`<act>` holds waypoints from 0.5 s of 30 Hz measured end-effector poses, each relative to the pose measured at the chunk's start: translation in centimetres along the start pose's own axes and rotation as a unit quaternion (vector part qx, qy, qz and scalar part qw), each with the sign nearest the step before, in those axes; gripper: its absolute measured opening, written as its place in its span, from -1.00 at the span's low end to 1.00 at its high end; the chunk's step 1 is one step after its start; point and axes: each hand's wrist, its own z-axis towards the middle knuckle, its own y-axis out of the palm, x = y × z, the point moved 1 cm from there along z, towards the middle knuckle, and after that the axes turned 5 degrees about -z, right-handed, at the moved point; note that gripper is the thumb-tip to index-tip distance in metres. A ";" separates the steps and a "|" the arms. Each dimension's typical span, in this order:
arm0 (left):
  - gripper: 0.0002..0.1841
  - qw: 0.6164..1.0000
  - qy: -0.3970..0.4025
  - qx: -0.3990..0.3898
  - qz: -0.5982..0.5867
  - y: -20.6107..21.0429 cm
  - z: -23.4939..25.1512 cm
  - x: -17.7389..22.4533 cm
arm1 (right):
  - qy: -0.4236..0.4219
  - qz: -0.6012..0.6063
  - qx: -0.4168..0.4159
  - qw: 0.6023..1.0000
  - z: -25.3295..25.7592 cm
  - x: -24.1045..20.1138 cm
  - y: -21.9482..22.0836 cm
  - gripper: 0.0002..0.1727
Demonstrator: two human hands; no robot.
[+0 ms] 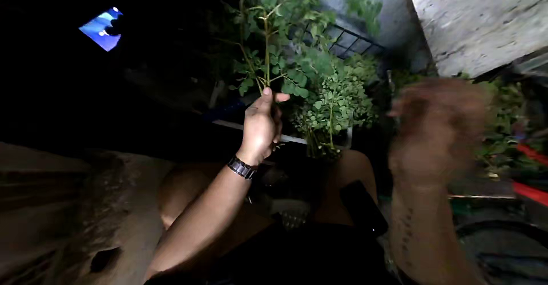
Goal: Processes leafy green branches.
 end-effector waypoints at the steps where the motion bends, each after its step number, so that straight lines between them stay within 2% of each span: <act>1: -0.38 0.999 -0.029 0.007 -0.020 -0.3 -0.2 0.4 | 0.063 -0.096 -0.071 0.991 0.7 2.4 0.7 -0.73; 3: -0.35 0.995 -0.085 0.012 -0.049 -0.9 -0.9 0.4 | 0.174 -0.230 -0.214 0.933 1.5 6.0 3.1 -0.72; 5: -0.39 0.988 -0.136 0.011 -0.075 -1.3 -1.3 -0.6 | 0.223 -0.340 -0.327 0.853 1.4 8.6 5.9 -0.74; 9: -0.49 0.979 -0.176 0.012 -0.103 -1.1 -0.4 -1.4 | 0.263 -0.520 -0.445 0.680 0.7 9.2 10.3 -0.48; 10: -0.49 0.979 -0.175 0.011 -0.104 -1.2 -0.4 -1.3 | 0.274 -0.536 -0.457 0.654 0.8 9.1 10.8 -0.44; 11: -0.48 0.979 -0.172 0.010 -0.107 -1.3 -0.4 -1.0 | 0.289 -0.536 -0.461 0.645 1.1 8.9 10.9 -0.41; 15: -0.51 0.977 -0.144 0.045 -0.150 -1.2 0.6 0.7 | 0.326 -0.503 -0.430 0.675 2.0 10.3 9.1 -0.36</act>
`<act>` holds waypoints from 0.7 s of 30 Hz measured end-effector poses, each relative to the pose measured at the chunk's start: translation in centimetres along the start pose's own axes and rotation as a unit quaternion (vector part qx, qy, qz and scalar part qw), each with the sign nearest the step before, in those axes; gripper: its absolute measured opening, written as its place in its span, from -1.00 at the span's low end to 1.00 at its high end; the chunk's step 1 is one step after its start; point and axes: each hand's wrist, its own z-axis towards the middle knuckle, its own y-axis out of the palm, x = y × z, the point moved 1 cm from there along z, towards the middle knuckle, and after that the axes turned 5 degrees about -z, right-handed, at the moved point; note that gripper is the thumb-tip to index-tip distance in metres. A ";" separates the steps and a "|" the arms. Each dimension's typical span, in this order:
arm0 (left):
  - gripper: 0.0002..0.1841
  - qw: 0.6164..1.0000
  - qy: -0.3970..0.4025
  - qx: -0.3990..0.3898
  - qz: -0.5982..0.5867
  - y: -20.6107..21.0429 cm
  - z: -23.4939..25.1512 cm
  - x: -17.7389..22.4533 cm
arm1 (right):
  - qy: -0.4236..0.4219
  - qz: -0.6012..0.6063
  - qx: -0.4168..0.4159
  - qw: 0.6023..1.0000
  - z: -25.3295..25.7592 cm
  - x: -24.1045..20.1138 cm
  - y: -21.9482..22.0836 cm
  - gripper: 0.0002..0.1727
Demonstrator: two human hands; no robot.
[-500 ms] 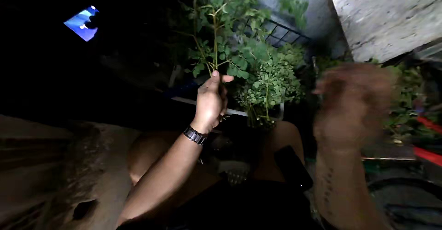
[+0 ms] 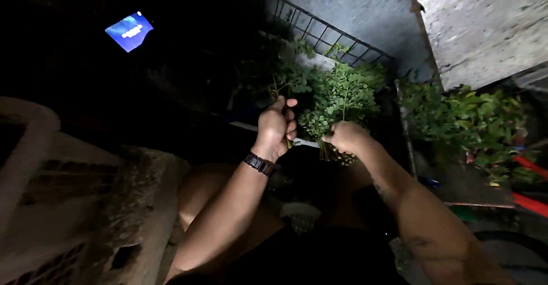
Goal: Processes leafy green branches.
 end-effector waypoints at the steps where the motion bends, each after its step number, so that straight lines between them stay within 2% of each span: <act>1: -0.51 1.000 0.006 0.001 -0.005 0.3 0.0 0.4 | 0.008 -0.010 -0.001 1.000 0.1 0.2 0.1 -0.35; 2: -0.51 1.000 0.009 -0.002 -0.004 0.5 0.0 0.7 | 0.017 -0.021 -0.007 1.000 0.4 0.1 0.3 -0.34; 5: -0.51 1.000 0.007 -0.015 0.003 1.0 0.0 0.8 | 0.032 -0.039 -0.023 0.998 1.2 0.4 0.1 -0.52; 6: -0.50 1.000 0.005 -0.016 0.002 1.1 0.0 0.6 | 0.034 -0.019 -0.026 0.999 1.5 1.1 -0.5 -0.53; 8: -0.49 1.000 0.001 -0.018 0.003 1.0 -0.3 0.4 | 0.006 0.014 -0.025 1.000 2.9 3.2 -2.5 -0.47; 11: -0.48 0.999 0.007 -0.022 0.025 0.3 -0.9 0.5 | -0.047 -0.045 0.018 0.998 2.4 5.1 -7.2 -0.50; 13: -0.45 0.999 0.013 -0.012 0.043 -0.1 -1.2 0.5 | -0.050 -0.095 0.056 0.993 -1.3 5.4 -10.5 -0.57; 16: -0.45 0.999 0.026 -0.014 0.042 -0.1 -0.7 0.3 | -0.056 -0.107 0.119 0.986 -7.1 8.4 -13.0 -0.67; 18: -0.45 0.999 0.025 -0.008 0.034 0.1 0.3 -0.6 | -0.065 -0.091 0.157 0.981 -11.8 11.4 -13.5 -0.73; 21: -0.46 0.998 0.011 0.003 0.064 0.7 0.6 -2.9 | -0.081 -0.046 0.255 0.962 -19.3 15.6 -12.3 -0.68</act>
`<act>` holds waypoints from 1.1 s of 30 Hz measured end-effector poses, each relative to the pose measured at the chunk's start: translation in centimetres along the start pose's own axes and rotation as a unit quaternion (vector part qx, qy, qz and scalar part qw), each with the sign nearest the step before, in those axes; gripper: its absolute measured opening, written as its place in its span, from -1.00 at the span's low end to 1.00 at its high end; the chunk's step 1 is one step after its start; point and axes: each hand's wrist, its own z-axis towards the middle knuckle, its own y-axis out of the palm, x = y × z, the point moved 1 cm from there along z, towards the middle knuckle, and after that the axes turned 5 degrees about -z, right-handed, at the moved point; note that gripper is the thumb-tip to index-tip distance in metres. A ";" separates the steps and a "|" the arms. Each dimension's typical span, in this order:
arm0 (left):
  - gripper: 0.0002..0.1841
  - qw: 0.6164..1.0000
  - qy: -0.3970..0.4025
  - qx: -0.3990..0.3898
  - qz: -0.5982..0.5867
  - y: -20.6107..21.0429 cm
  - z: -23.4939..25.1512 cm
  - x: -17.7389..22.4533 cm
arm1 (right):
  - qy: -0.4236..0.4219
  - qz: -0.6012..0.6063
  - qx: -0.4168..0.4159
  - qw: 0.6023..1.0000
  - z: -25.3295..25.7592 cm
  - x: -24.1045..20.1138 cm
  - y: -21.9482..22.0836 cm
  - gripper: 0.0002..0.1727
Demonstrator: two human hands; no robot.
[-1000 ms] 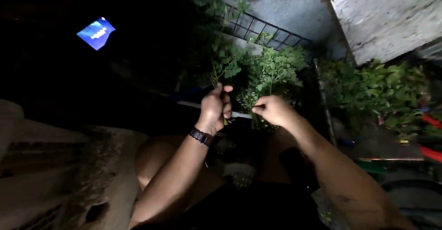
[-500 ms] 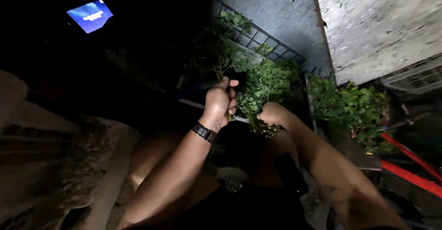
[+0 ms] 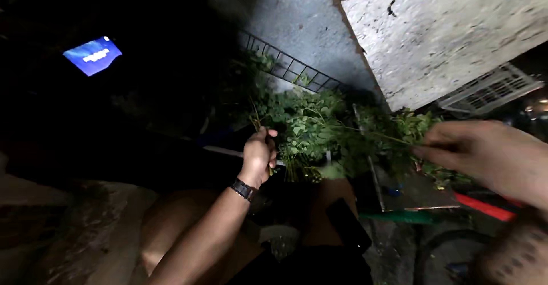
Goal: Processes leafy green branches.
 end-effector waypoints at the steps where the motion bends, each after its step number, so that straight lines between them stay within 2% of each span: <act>1: -0.46 1.000 -0.001 0.001 0.017 0.3 -0.1 -0.7 | 0.014 0.020 0.036 0.999 -2.2 0.5 -0.1 -0.62; 4: -0.48 0.998 0.005 0.002 0.064 0.7 -0.5 -2.6 | 0.062 0.130 0.103 0.984 -6.7 0.9 1.0 -0.56; 6: -0.45 0.996 0.009 0.000 0.088 0.8 -0.3 -3.4 | 0.071 0.192 0.169 0.964 -7.5 1.0 2.5 -0.56; 10: -0.36 0.993 0.038 0.019 0.106 0.5 -0.7 -4.5 | 0.037 0.315 0.310 0.896 -3.7 -0.5 7.5 -0.64; 14: -0.36 0.994 0.020 0.008 0.108 1.7 -2.3 -5.4 | -0.071 0.401 0.478 0.778 0.5 -4.1 11.2 -0.75; 15: -0.37 0.993 0.011 0.001 0.119 2.0 -2.7 -5.8 | -0.080 0.406 0.501 0.760 1.2 -5.3 11.8 -0.76; 16: -0.37 0.992 0.005 -0.005 0.126 2.2 -3.0 -6.1 | -0.077 0.408 0.503 0.758 1.9 -6.5 12.4 -0.75; 18: -0.38 0.992 0.002 -0.023 0.124 2.6 -3.2 -6.9 | -0.039 0.398 0.439 0.805 2.8 -9.3 14.0 -0.70; 20: -0.36 0.994 0.019 -0.034 0.105 3.1 -3.1 -7.9 | -0.002 0.375 0.320 0.870 3.5 -12.1 16.5 -0.66; 22: -0.34 0.994 0.047 -0.019 0.096 3.6 -3.2 -8.8 | 0.023 0.343 0.237 0.909 3.7 -14.8 19.6 -0.69; 25: -0.36 0.996 0.053 -0.024 0.065 3.6 -3.4 -9.3 | 0.056 0.318 0.198 0.925 3.2 -16.7 22.8 -0.79; 28: -0.52 0.998 0.031 -0.015 0.056 3.0 -3.2 -8.6 | 0.021 0.308 0.184 0.933 2.0 -17.4 23.4 -0.83; 30: -0.59 0.994 0.029 -0.024 0.103 2.5 -2.9 -7.7 | -0.033 0.310 0.128 0.942 0.8 -17.2 22.8 -0.74; 31: -0.59 0.987 0.043 -0.039 0.152 2.1 -2.7 -7.3 | -0.064 0.318 0.070 0.943 0.4 -16.6 22.0 -0.66; 32: -0.58 0.974 0.057 -0.062 0.209 1.7 -2.7 -6.9 | -0.091 0.322 0.012 0.942 0.1 -15.8 21.1 -0.57; 33: -0.58 0.960 0.066 -0.091 0.255 1.6 -3.0 -6.4 | -0.109 0.318 -0.002 0.942 0.0 -14.9 20.3 -0.55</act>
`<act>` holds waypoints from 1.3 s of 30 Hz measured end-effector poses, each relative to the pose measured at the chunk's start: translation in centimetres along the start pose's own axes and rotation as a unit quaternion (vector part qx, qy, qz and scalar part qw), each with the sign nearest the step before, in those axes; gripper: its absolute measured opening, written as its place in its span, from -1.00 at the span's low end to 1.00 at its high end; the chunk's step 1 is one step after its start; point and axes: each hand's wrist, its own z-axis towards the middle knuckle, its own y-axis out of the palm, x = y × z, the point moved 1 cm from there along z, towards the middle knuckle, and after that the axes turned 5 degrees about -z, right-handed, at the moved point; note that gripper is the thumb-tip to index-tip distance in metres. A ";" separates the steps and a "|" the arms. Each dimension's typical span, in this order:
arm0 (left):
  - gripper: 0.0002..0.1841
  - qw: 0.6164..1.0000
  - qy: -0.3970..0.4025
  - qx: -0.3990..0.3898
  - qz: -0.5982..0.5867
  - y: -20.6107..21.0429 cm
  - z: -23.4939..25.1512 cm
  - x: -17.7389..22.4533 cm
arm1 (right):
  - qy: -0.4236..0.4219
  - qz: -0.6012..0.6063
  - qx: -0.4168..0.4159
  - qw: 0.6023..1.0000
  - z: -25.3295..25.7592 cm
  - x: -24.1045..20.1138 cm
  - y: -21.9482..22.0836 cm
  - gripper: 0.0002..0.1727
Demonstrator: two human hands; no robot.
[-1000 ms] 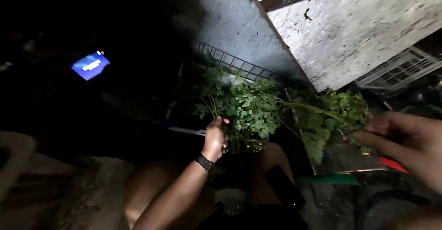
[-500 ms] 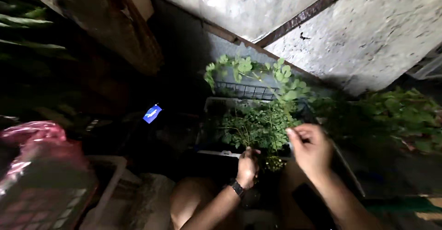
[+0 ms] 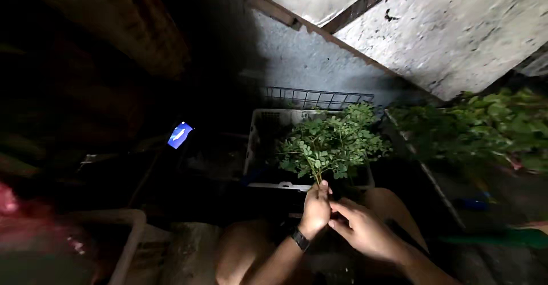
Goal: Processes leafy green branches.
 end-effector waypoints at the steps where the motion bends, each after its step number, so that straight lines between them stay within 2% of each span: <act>1: -0.58 0.999 0.010 -0.028 0.027 0.0 -0.5 0.5 | -0.028 -0.021 0.036 0.999 -0.2 0.2 -0.9 -0.61; 3: -0.61 0.997 0.029 -0.064 0.041 0.4 -1.5 1.3 | -0.107 -0.103 0.161 0.976 -0.4 -0.1 -3.4 -0.75; 4: -0.66 0.994 0.051 -0.066 0.064 0.7 -1.9 1.4 | -0.148 -0.137 0.192 0.960 -0.4 -0.5 -4.9 -0.77; 5: -0.69 0.987 0.090 -0.060 0.121 0.7 -2.3 1.3 | -0.195 -0.175 0.191 0.946 -0.4 -1.1 -6.4 -0.76; 8: -0.67 0.932 0.203 -0.055 0.294 0.8 -3.5 0.6 | -0.319 -0.334 0.101 0.881 0.2 -2.0 -8.7 -0.58; 10: -0.63 0.894 0.234 -0.080 0.374 1.4 -3.9 0.4 | -0.358 -0.425 0.067 0.829 1.4 -0.4 -8.6 -0.64; 12: -0.53 0.884 0.228 -0.119 0.391 1.7 -4.0 0.0 | -0.388 -0.430 0.036 0.815 2.2 1.7 -8.6 -0.72; 14: -0.55 0.892 0.214 -0.151 0.369 1.6 -3.9 -0.4 | -0.396 -0.387 0.007 0.833 2.2 3.2 -8.5 -0.79; 16: -0.66 0.886 0.223 -0.130 0.384 1.4 -4.1 -0.1 | -0.357 -0.363 -0.044 0.860 2.0 3.9 -8.7 -0.81; 17: -0.70 0.867 0.251 -0.098 0.420 1.3 -4.6 0.4 | -0.326 -0.364 -0.069 0.870 2.1 4.1 -9.0 -0.78; 19: -0.68 0.793 0.342 -0.019 0.504 1.1 -5.6 1.2 | -0.278 -0.350 -0.078 0.891 2.4 5.2 -9.8 -0.68; 20: -0.67 0.760 0.380 0.014 0.527 1.0 -5.9 1.5 | -0.270 -0.341 -0.058 0.899 2.8 5.8 -10.0 -0.63; 22: -0.70 0.729 0.418 0.058 0.539 0.9 -6.4 1.8 | -0.277 -0.311 0.005 0.909 3.3 6.3 -9.6 -0.64; 24: -0.71 0.727 0.435 0.086 0.525 1.0 -6.6 1.1 | -0.262 -0.243 0.053 0.933 2.8 5.4 -8.7 -0.67; 26: -0.71 0.728 0.451 0.099 0.506 1.0 -6.8 0.3 | -0.214 -0.165 0.075 0.960 1.7 4.0 -9.0 -0.29; 27: -0.70 0.729 0.457 0.104 0.498 0.8 -7.0 0.0 | -0.194 -0.128 0.100 0.967 1.1 3.7 -9.5 -0.17; 28: -0.69 0.731 0.461 0.112 0.491 0.6 -7.2 -0.1 | -0.171 -0.096 0.135 0.971 0.8 3.9 -10.1 -0.16; 30: -0.68 0.737 0.463 0.124 0.477 0.4 -7.7 0.1 | -0.105 -0.033 0.189 0.976 0.9 5.8 -11.0 -0.28; 32: -0.67 0.748 0.461 0.124 0.461 0.5 -8.0 0.2 | -0.045 0.005 0.216 0.975 1.2 8.4 -11.6 -0.15; 35: -0.67 0.761 0.468 0.118 0.434 0.8 -8.0 -0.1 | -0.014 -0.004 0.195 0.981 1.8 10.4 -12.1 0.22; 36: -0.67 0.765 0.474 0.112 0.422 0.9 -8.0 -0.4 | -0.019 0.012 0.176 0.984 2.0 10.7 -12.0 0.26; 39: -0.69 0.770 0.496 0.086 0.391 1.3 -8.0 -1.2 | -0.041 0.049 0.149 0.987 2.5 11.6 -11.7 0.22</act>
